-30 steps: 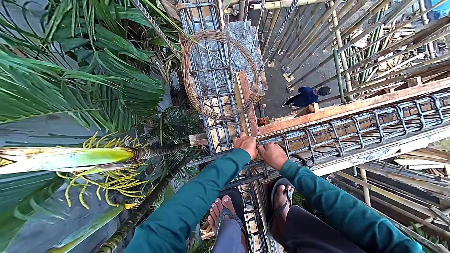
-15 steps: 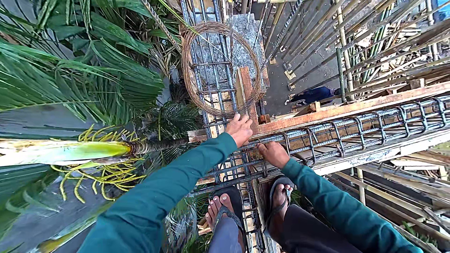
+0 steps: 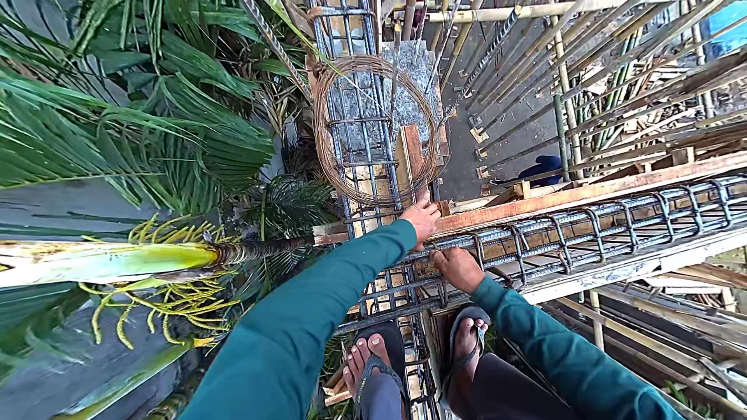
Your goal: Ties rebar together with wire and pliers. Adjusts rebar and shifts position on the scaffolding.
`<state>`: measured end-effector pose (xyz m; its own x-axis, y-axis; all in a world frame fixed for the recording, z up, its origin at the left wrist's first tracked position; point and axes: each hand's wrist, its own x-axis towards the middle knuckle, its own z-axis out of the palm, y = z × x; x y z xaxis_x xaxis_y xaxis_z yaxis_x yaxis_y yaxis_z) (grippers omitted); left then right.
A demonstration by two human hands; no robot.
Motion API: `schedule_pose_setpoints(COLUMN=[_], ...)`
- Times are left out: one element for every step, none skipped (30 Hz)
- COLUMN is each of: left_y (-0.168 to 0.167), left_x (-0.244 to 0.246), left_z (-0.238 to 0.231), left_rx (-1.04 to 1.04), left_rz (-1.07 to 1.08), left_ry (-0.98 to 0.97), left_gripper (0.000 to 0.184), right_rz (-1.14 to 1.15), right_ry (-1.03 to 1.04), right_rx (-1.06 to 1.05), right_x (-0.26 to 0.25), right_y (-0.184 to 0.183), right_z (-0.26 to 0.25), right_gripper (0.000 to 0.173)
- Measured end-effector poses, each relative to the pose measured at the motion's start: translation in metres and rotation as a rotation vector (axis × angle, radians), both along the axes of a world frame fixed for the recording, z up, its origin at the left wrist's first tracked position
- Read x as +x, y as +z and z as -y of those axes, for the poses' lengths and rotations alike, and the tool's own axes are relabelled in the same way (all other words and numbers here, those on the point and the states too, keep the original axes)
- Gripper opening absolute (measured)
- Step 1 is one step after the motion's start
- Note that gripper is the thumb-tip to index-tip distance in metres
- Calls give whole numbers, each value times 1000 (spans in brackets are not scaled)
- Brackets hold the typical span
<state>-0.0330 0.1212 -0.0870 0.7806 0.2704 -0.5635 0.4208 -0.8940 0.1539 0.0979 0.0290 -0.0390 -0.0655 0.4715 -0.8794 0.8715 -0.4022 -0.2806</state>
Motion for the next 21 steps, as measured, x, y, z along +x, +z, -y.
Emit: schedule_pose_setpoints(left_y=[-6,-10,-11,-10,-9,-6,-1,7,12,16,20,23,24,24,21,17,16,17,21,29,36], left_x=[0,-1,-2,-4,-8,-12,-16,-20,-24,-26,-28,-28,-26,-24,-22,-22,-22,-22,-22,-21,-18], left_z=[5,8,9,11,14,14,12,9,8,8,9,9,9,9,10,11,11,9,6,0,-5], left_rx=[34,47,46,34,21,13,-7,-46,-53,-64,-88,-106,-119,-131,-141,-139,-161,-196,-250,-323,-378], left_rz=[54,104,147,178,191,207,214,200,211,208,197,192,187,186,199,218,221,215,200,149,113], left_ry=[13,31,45,53,53,50,49,45,34,34,49,68,89,106,118,132,155,182,213,244,272], left_gripper=[61,58,56,54,50,43,36,30,26,22,22,22,21,20,19,18,20,23,26,30,31], right_rz=[1,1,-1,-5,-11,-18,-25,-30,-33,-38,-43,-55,-74,-102,-143,-189,-222,-238,-237,-225,-216], right_ry=[4,9,14,16,16,17,15,13,11,10,11,7,-1,-18,-50,-90,-119,-122,-85,-6,96], right_rx=[4,11,15,12,7,7,10,8,9,11,7,-1,-16,-38,-62,-91,-121,-139,-139,-126,-110], right_x=[0,1,2,3,2,2,2,3,4,5,6,6,8,10,15,20,23,25,26,26,25], right_y=[0,0,0,0,0,-1,-1,-2,-2,-2,-3,-3,-3,-3,-3,-1,2,4,7,8,9], right_z=[0,0,-2,-2,-1,-1,-2,-2,-1,-1,-1,-1,-3,-4,-5,-6,-8,-10,-12,-16,-21], right_gripper=[63,63,62,62,62,62,62,62,61,61,62,62,61,59,55,51,46,42,39,37,37])
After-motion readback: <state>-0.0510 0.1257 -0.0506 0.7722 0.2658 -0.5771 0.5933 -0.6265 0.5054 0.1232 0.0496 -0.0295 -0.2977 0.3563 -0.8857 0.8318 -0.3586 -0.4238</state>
